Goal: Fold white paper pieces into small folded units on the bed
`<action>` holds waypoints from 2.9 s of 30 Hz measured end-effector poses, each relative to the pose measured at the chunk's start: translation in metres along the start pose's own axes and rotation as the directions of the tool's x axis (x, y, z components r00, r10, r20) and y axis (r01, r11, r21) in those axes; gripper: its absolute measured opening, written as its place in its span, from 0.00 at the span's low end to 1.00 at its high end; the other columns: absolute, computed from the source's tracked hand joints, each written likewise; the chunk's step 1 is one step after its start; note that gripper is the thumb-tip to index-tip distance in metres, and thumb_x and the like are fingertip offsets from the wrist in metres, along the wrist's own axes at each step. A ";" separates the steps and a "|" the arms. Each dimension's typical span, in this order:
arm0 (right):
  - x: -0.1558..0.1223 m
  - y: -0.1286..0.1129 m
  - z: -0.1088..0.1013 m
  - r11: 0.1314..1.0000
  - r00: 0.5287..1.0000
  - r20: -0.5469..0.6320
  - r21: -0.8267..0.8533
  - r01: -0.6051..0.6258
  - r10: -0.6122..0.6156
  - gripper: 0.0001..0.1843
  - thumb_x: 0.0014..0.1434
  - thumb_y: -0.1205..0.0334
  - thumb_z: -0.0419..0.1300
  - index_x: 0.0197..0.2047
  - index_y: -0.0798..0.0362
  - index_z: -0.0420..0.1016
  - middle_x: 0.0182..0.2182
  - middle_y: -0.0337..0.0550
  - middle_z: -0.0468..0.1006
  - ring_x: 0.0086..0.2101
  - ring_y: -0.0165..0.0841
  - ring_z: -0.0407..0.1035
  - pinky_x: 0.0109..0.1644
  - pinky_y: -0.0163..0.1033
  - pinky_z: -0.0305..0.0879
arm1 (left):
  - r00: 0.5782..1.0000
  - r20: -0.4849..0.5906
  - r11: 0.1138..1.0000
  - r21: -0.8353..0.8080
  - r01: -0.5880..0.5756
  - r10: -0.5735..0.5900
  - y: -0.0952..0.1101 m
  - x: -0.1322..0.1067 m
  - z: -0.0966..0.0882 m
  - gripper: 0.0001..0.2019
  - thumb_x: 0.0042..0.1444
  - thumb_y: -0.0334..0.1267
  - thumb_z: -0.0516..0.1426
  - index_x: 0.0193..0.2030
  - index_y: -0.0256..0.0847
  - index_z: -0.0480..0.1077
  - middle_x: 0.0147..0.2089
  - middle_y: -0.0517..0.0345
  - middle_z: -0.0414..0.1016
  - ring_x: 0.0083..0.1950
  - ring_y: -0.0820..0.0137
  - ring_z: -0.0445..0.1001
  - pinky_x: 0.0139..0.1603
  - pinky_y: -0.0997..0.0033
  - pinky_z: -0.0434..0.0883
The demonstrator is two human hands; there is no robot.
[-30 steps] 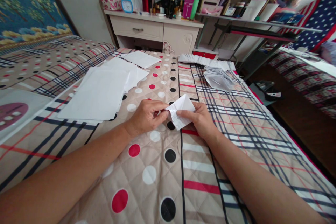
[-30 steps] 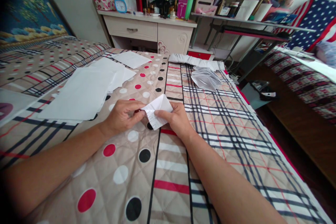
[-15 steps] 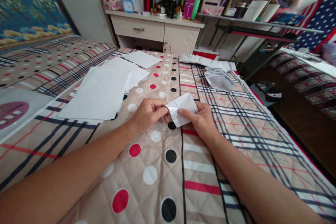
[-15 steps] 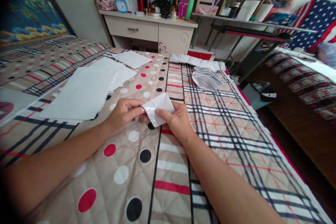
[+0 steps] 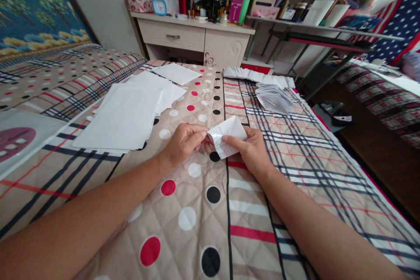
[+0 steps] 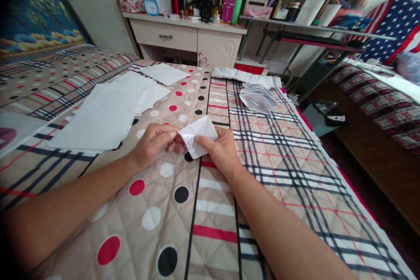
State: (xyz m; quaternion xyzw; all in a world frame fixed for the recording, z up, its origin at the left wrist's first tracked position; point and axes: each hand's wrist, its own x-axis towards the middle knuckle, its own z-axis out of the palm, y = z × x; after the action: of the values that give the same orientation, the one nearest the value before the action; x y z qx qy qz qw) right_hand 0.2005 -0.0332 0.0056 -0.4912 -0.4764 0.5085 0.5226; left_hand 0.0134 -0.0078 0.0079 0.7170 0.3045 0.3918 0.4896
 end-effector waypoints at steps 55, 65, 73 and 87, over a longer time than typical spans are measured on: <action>0.006 0.001 -0.003 1.000 0.995 0.099 -0.015 -0.028 0.029 0.11 0.43 0.60 0.70 0.29 0.58 0.79 0.24 0.40 0.79 0.23 0.31 0.69 0.29 0.35 0.65 | 0.986 -0.053 0.987 0.026 0.161 -0.160 -0.019 0.011 0.002 0.23 0.62 0.51 0.54 0.24 0.35 0.72 0.19 0.56 0.75 0.20 0.74 0.73 0.24 0.79 0.71; 0.020 0.015 0.001 0.999 0.978 0.207 -0.037 0.010 -0.002 0.14 0.42 0.57 0.70 0.29 0.58 0.77 0.24 0.41 0.79 0.24 0.31 0.70 0.30 0.36 0.65 | 0.990 -0.013 0.988 0.049 0.144 -0.143 -0.032 0.022 0.002 0.16 0.56 0.44 0.59 0.23 0.35 0.73 0.18 0.57 0.74 0.19 0.73 0.71 0.20 0.78 0.64; 0.027 0.021 0.006 0.994 0.990 0.114 -0.066 0.091 -0.083 0.16 0.38 0.56 0.70 0.28 0.58 0.77 0.23 0.42 0.79 0.24 0.31 0.68 0.30 0.36 0.63 | 0.980 -0.133 0.988 -0.053 0.143 -0.149 -0.024 0.019 0.005 0.09 0.59 0.34 0.56 0.29 0.36 0.71 0.22 0.58 0.76 0.20 0.72 0.72 0.19 0.78 0.59; 0.026 0.019 0.003 0.981 0.982 0.129 -0.119 0.155 -0.139 0.13 0.46 0.54 0.64 0.24 0.57 0.73 0.16 0.37 0.71 0.17 0.25 0.58 0.22 0.33 0.51 | 0.926 -0.341 0.985 -0.119 0.129 -0.162 -0.027 0.019 0.003 0.14 0.64 0.45 0.51 0.39 0.36 0.70 0.21 0.57 0.74 0.19 0.73 0.73 0.17 0.79 0.57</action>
State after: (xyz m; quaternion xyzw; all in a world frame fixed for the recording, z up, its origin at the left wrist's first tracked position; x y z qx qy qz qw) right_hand 0.1967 -0.0072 -0.0135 -0.4558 -0.5740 0.4653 0.4963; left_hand 0.0242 0.0158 -0.0126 0.5876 0.4201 0.4891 0.4889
